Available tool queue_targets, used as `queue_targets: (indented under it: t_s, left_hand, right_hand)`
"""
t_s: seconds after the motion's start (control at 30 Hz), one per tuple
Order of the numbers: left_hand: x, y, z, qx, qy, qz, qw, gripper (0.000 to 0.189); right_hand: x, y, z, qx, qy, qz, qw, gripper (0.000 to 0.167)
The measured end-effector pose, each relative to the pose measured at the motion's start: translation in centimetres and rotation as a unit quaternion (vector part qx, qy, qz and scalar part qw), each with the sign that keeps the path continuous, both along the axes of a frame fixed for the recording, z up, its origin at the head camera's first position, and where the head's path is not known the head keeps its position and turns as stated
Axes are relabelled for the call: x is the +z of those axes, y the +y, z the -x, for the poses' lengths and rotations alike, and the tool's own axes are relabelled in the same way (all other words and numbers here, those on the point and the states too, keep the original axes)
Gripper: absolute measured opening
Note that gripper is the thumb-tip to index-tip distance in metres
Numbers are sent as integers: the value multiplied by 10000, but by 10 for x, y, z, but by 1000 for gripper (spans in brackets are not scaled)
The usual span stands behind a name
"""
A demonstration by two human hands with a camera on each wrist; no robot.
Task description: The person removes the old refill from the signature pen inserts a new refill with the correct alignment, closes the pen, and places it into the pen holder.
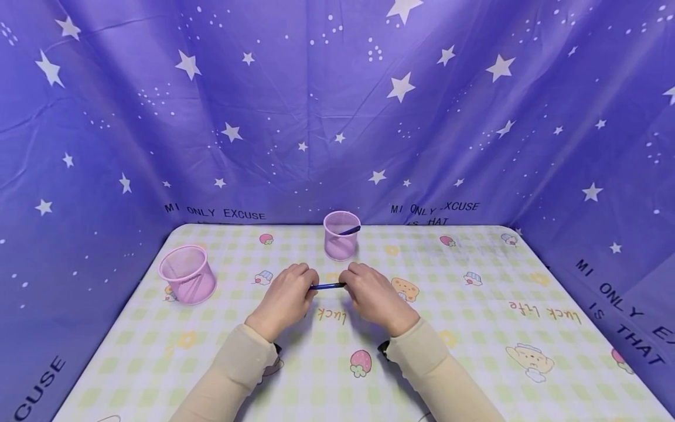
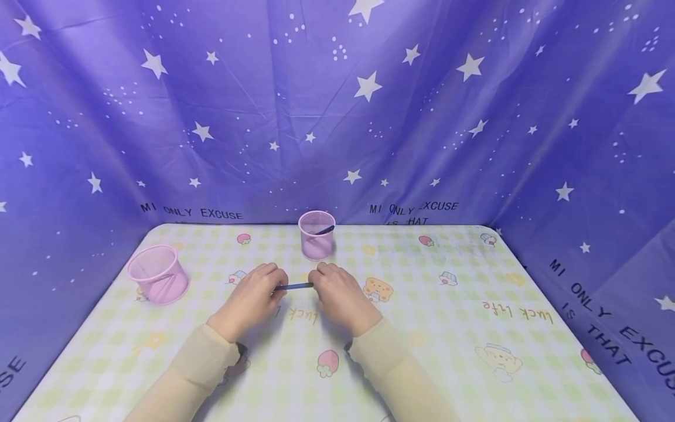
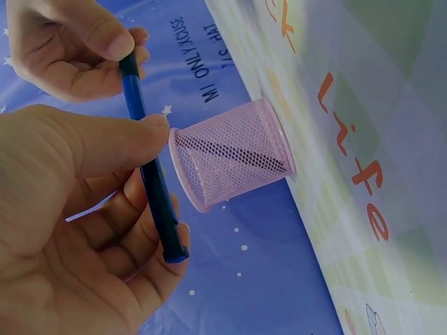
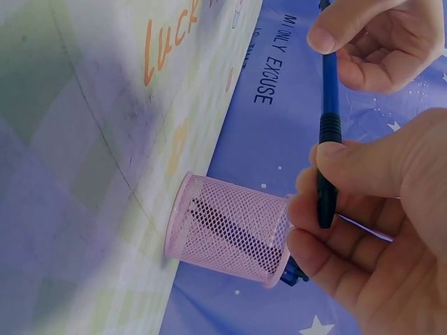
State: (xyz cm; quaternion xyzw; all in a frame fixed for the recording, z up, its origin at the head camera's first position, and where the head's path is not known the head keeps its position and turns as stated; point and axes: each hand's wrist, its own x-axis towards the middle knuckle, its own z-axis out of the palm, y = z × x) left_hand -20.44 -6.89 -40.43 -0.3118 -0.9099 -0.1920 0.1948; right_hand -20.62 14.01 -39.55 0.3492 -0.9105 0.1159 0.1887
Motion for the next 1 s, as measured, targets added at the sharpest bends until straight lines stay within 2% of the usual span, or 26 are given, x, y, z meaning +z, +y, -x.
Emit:
queue_targets:
  t_s: [0.17,0.4,0.6,0.8,1.0]
  left_hand:
    - [-1,0,0,-30,-18,46,10000,9]
    - [-2,0,1,70,206,93,9997,11]
    - [-1,-1,1,101,245,142,9995,9]
    - [-1,-1,0,119,306,140,9994,14]
    - [2,-2,-1,146,224,140,9995,19]
  right_hand:
    - [0,0,0,-53,-65,-62,9999,11]
    - [-1,0,0,-51,-66,-61,9999,11]
    - [0,0,-1,-78,-57,-71,9999,11]
    - [1,0,-1,-150,-153,-87,9997,12]
    - [1,-1,-1,-194,-281,-101,9994,11]
